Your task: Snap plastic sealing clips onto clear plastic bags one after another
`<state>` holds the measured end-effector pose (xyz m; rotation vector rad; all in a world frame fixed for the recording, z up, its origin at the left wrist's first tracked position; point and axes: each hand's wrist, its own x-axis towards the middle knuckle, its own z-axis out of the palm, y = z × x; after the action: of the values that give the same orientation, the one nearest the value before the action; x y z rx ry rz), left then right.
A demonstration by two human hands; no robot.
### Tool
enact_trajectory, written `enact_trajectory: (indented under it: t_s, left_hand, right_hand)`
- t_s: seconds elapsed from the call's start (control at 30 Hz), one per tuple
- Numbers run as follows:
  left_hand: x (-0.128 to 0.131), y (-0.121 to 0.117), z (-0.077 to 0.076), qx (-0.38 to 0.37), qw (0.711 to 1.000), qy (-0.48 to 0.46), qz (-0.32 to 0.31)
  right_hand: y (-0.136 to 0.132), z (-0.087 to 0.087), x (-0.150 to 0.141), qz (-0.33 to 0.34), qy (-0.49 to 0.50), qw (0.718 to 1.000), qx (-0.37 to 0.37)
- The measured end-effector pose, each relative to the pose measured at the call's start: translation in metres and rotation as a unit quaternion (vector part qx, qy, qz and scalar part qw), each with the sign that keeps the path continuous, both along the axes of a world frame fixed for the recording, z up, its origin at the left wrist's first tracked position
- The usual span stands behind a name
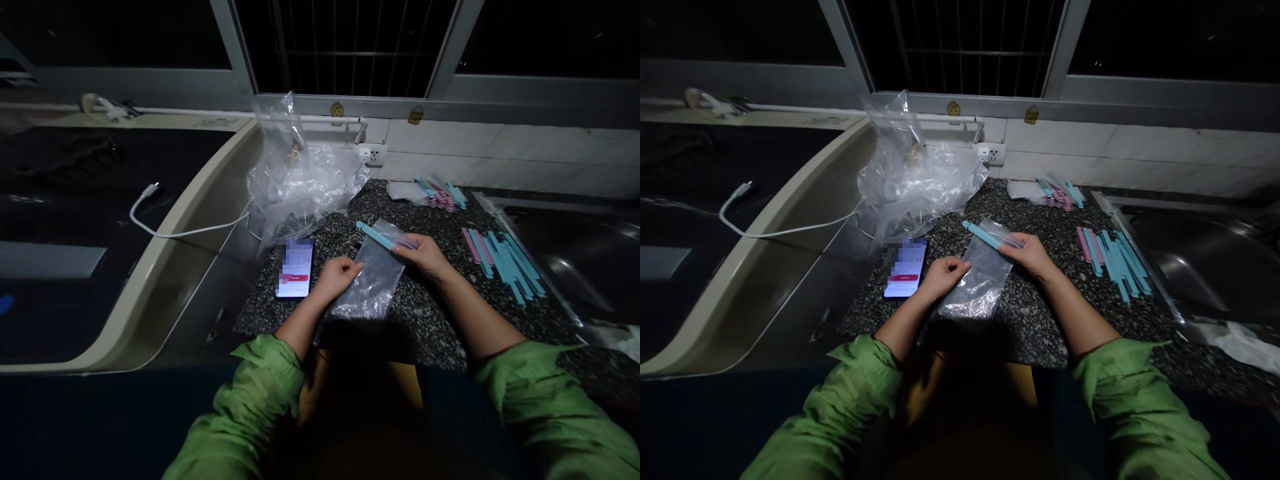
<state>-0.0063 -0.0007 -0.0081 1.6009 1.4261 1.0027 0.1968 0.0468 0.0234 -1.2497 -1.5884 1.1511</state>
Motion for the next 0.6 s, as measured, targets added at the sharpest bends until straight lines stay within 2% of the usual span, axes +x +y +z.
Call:
enact_trajectory:
  t_s: [0.1,0.27,0.5,0.6]
  left_hand:
    - [0.0,-0.001,0.0,0.005,1.0,-0.007,-0.019]
    - [-0.001,0.001,-0.003,0.017,1.0,0.006,-0.016]
    - [-0.002,0.005,-0.008,0.082,0.991,0.102,0.006]
    - [-0.002,0.003,-0.006,0.078,0.991,0.105,0.005]
  right_hand:
    - [0.003,0.001,0.004,-0.01,0.021,1.0,-0.002]
    - [0.007,0.001,0.012,-0.045,0.021,0.998,0.023]
    - [0.004,0.003,0.011,-0.041,0.007,0.998,0.036]
    - [0.003,0.003,0.01,-0.048,0.016,0.998,0.039]
